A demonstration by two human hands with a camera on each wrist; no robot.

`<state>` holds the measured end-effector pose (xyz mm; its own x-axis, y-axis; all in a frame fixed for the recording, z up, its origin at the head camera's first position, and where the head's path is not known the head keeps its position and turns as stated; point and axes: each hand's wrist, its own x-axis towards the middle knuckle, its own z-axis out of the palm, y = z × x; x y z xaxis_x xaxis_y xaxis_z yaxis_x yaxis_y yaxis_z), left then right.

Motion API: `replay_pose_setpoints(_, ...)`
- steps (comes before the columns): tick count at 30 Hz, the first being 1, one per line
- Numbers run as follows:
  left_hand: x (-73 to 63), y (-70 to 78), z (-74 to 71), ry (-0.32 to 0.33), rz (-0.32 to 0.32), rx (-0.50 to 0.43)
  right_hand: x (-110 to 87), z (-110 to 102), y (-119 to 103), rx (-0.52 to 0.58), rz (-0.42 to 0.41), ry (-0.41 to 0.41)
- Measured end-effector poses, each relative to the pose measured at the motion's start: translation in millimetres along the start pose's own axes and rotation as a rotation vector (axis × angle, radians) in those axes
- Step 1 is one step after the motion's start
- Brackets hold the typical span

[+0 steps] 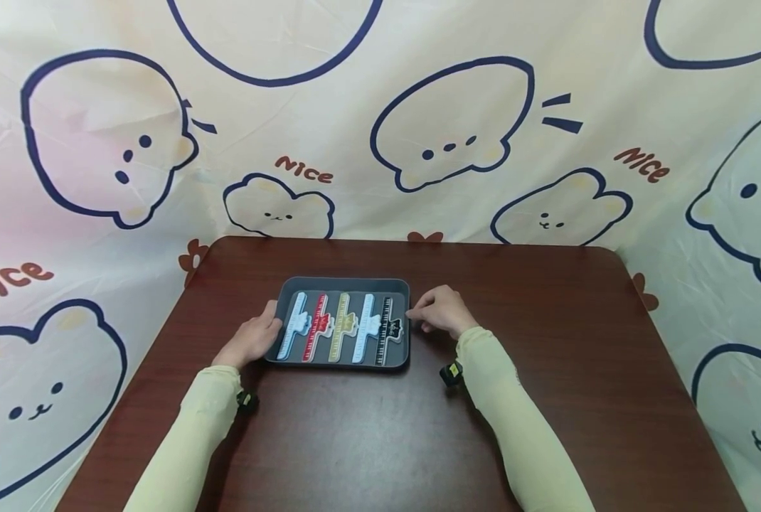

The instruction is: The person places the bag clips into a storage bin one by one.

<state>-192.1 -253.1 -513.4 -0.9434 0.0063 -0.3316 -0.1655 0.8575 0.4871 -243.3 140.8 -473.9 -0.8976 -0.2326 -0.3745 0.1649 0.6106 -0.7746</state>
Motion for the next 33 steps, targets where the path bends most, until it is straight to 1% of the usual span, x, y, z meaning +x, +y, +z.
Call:
replay_pose_setpoints(7,-0.6,-1.7,0.0,-0.003,0.008,-0.012,-4.9,-5.1,0.8,0.017,-0.006,0.015)
replay_pose_setpoints(15,-1.9,-1.6,0.2,-0.009,0.009,-0.02,-6.0,-5.9,3.0,0.031,-0.008,0.014)
replay_pose_setpoints(19,-1.9,-0.9,-0.5,-0.007,0.017,-0.019,-6.8,-9.4,3.7,0.03,-0.023,0.007)
replay_pose_setpoints(22,-2.0,-0.2,-1.8,-0.009,0.015,-0.028,-7.8,-14.0,3.8,0.034,-0.058,-0.021)
replay_pose_setpoints(24,-2.4,0.1,-2.7,-0.017,0.012,-0.049,-9.2,-17.6,3.9,0.042,-0.081,-0.033)
replay_pose_setpoints(29,-5.6,-1.0,-5.0,-0.038,-0.001,-0.118,-14.2,-33.0,9.0,0.046,-0.136,-0.024)
replay_pose_setpoints(31,-7.6,-2.4,-7.4,-0.026,0.004,-0.121,-16.4,-42.0,12.1,0.047,-0.158,-0.014)
replay_pose_setpoints(33,-9.4,-4.7,-11.0,0.014,0.026,-0.102,-19.5,-52.0,14.5,0.051,-0.182,0.0)
